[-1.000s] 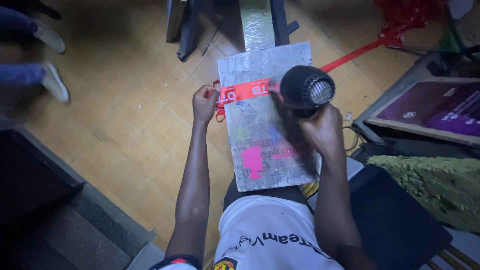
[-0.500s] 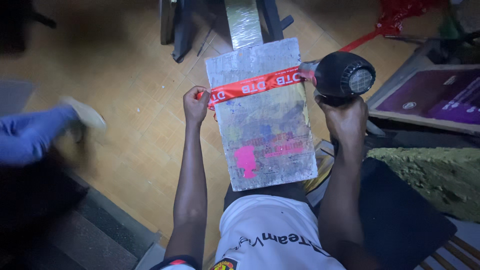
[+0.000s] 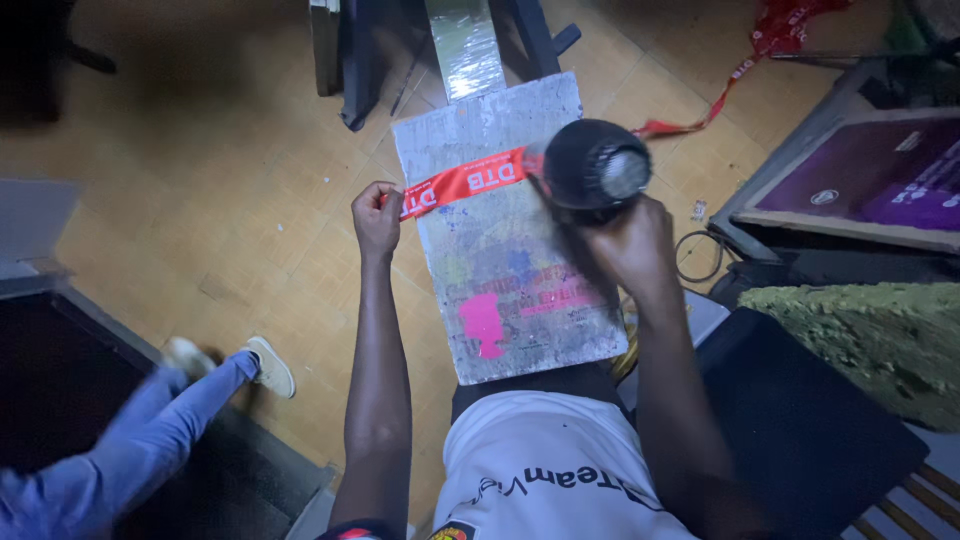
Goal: The person repeatedly uses a hair dryer to apply heat to a red strap laid on a flat surface. They hold the strap with one hand and move the hair dryer back and forth along its length, occasionally pausing to adjust the strap's position.
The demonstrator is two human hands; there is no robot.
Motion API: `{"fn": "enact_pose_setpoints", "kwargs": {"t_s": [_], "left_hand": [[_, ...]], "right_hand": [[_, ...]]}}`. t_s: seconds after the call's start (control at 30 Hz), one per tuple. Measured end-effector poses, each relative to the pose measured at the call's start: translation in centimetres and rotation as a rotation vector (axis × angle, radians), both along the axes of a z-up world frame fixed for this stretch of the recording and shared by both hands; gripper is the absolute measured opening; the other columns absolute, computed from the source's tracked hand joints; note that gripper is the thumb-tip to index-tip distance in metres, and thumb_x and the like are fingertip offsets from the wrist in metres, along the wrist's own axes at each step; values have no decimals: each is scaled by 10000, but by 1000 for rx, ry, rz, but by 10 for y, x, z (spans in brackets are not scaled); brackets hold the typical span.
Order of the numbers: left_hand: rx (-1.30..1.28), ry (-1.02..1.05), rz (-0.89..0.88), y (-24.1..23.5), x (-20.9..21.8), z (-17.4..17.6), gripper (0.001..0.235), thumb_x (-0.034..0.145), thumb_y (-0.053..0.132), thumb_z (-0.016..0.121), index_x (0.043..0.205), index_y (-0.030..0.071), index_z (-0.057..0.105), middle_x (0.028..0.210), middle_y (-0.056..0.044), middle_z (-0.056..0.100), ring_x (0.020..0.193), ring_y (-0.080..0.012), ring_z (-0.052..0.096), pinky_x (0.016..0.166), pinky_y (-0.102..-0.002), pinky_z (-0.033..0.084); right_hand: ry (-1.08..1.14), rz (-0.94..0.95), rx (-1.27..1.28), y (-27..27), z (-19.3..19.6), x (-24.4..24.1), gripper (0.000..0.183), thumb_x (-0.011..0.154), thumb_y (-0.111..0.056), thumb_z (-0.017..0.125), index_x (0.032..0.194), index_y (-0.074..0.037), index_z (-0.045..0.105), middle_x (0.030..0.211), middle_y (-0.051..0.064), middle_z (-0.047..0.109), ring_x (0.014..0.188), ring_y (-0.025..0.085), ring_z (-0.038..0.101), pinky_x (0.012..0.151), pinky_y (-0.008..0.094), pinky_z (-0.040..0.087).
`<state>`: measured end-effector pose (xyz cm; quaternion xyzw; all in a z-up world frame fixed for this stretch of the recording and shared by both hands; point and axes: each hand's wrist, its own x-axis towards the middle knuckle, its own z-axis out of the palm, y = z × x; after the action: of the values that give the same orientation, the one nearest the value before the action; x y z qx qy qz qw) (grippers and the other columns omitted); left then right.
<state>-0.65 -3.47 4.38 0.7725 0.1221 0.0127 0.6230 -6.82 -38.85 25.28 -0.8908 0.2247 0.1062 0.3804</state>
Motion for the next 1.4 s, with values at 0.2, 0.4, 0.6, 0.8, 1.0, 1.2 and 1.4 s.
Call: {"fn": "enact_pose_setpoints", "kwargs": {"t_s": [0.2, 0.4, 0.6, 0.8, 1.0, 1.2, 1.4], "left_hand": [[-33, 10, -8, 0, 1, 3, 101, 902, 84, 708, 807, 101, 739, 586, -4, 509, 599, -65, 437, 574, -198, 384], [-76, 24, -11, 6, -3, -1, 125, 910, 67, 662, 803, 75, 726, 596, -6, 495, 608, -81, 439, 573, -236, 405], [-122, 2, -70, 13, -2, -11, 260, 1023, 114, 599, 784, 95, 699, 606, 22, 515, 638, -74, 449, 630, -230, 408], [-117, -11, -146, 17, 1, 3, 286, 1048, 115, 548, 805, 73, 693, 625, 5, 548, 661, -99, 472, 681, -268, 428], [-126, -1, -176, 18, -1, -6, 246, 1035, 147, 589, 824, 82, 697, 613, 20, 516, 625, -88, 455, 636, -252, 391], [-124, -21, -195, 10, -2, 0, 274, 1053, 151, 566, 823, 76, 694, 604, 27, 497, 616, -80, 436, 615, -244, 359], [13, 23, -194, 2, -11, 25, 48, 914, 132, 744, 909, 87, 760, 648, -26, 595, 671, -100, 487, 667, -248, 401]], "right_hand": [[62, 121, 22, 58, 26, 20, 256, 709, -200, 651, 795, 25, 738, 802, 260, 709, 894, 528, 680, 549, 615, 399], [49, 272, 55, 101, 24, 18, 232, 728, -166, 616, 844, -1, 731, 781, 255, 711, 885, 542, 693, 702, 623, 517], [88, 329, 118, 138, 47, 22, 271, 725, -146, 559, 849, 39, 714, 845, 310, 700, 951, 566, 666, 745, 655, 489], [126, 259, 141, 151, 46, 8, 355, 742, -95, 507, 947, 124, 696, 936, 373, 695, 1015, 612, 636, 800, 697, 465], [138, 88, 294, 119, 8, -23, 688, 722, -218, 881, 1288, 56, 602, 1217, 329, 684, 1237, 524, 596, 1044, 656, 463], [49, -28, 644, 90, -40, -40, 672, 782, -161, 905, 1323, 105, 608, 1226, 341, 683, 1159, 421, 668, 825, 569, 581], [146, -309, 983, 77, -102, -87, 207, 818, -115, 855, 780, 21, 703, 580, 102, 648, 464, 156, 650, 437, 263, 532]]}}
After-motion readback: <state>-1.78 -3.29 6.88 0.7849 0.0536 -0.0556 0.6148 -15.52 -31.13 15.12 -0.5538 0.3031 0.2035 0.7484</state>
